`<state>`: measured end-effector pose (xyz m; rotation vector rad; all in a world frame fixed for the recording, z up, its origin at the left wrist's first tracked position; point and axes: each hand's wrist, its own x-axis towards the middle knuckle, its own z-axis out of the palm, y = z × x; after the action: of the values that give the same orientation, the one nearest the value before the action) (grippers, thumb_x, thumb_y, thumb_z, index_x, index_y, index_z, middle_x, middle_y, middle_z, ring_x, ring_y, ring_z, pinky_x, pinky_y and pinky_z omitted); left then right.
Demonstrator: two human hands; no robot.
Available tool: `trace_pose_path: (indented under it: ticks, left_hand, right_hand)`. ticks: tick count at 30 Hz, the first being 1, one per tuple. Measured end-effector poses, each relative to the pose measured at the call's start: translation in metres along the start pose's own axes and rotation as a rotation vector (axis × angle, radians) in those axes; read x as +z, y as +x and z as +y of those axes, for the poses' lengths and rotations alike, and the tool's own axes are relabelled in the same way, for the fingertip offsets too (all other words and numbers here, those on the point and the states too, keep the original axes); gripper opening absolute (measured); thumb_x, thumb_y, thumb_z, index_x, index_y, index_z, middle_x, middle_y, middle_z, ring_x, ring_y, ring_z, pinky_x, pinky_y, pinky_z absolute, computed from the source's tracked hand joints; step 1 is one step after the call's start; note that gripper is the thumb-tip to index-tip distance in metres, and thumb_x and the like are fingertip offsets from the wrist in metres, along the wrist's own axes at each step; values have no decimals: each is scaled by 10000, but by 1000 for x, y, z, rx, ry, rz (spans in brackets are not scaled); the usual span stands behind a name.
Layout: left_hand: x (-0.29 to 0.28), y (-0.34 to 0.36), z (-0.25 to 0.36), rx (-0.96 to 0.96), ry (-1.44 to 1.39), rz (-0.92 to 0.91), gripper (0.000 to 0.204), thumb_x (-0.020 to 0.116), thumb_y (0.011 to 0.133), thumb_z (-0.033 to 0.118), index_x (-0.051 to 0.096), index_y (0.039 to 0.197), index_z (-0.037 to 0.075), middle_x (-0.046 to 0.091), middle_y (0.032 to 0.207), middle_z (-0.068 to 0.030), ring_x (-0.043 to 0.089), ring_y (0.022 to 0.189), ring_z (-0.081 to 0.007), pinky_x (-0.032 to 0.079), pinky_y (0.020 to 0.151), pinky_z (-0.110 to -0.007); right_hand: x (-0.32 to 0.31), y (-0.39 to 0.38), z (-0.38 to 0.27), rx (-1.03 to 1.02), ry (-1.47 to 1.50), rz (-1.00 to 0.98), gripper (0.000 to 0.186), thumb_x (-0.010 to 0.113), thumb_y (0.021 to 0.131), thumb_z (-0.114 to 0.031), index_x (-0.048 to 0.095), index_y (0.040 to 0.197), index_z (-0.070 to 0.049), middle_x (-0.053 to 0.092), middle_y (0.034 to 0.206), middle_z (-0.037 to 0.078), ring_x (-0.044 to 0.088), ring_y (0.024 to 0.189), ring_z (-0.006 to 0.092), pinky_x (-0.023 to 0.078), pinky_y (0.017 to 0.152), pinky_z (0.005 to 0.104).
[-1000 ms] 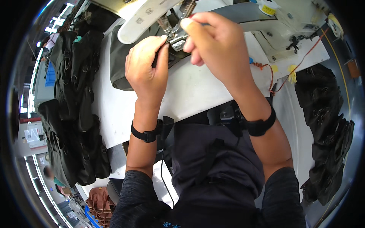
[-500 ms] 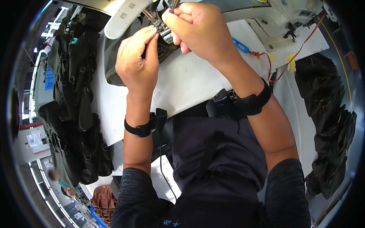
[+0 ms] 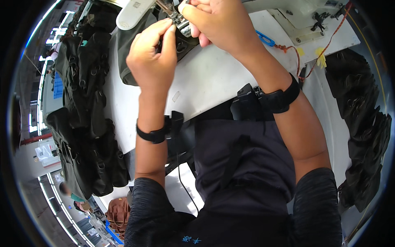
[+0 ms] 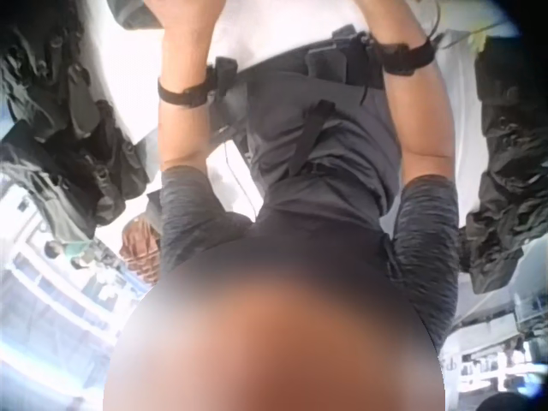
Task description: Sewing components of a green canvas bag using an industrial sewing machine.
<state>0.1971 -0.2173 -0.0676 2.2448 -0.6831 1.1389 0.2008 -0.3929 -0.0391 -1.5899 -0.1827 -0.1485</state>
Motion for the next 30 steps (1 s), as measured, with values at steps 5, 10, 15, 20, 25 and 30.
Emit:
trace_pose_path:
  ticks: [5,10,15,20,25,30]
  left_hand:
    - [-28,34,-41,-133,-187,-372,265,700,923,118,732,1176,42,732,1054,-133,678,927,-307,527,881,-377]
    - [-22,70,-79,-75,-86,-841,409,548,1077,288,608,1358,-3,645,1351,-161,597,1232,-261,433,1080,-367]
    - [-15,85,-103,216,86,-1078,465,399,1124,334,588,1363,-17,646,1319,-217,592,1240,-354,422,1095,-406]
    - [-19,63,-71,-102,-127,-979,493,384,1128,378,605,1284,-35,667,1189,-262,618,1135,-404,454,1031,-405]
    - [-40,45,-35,-254,0,-860,453,437,1083,456,678,1127,75,708,995,-261,664,981,-463,519,872,-495]
    - [-46,44,-8,-371,35,-921,387,444,1084,349,653,1125,26,694,1053,-270,654,995,-454,521,872,-488]
  right_hand:
    - [1,1,5,5,81,-33,259,681,987,-169,666,855,53,643,631,72,605,450,128,467,417,272]
    - [-6,1,5,46,77,-49,274,673,994,-183,669,837,42,639,626,75,613,457,128,484,420,282]
    - [-1,3,-7,67,20,-28,284,668,993,-183,668,807,32,629,600,72,614,454,128,485,411,280]
    - [-5,1,9,-44,82,-48,291,669,991,-180,667,784,26,628,591,67,608,447,126,483,410,270]
    - [1,2,8,-11,50,-22,329,684,992,-202,659,746,16,630,576,54,577,427,117,442,417,273]
    - [0,-1,7,-107,10,17,323,702,988,-207,669,764,24,621,551,52,558,408,111,432,422,275]
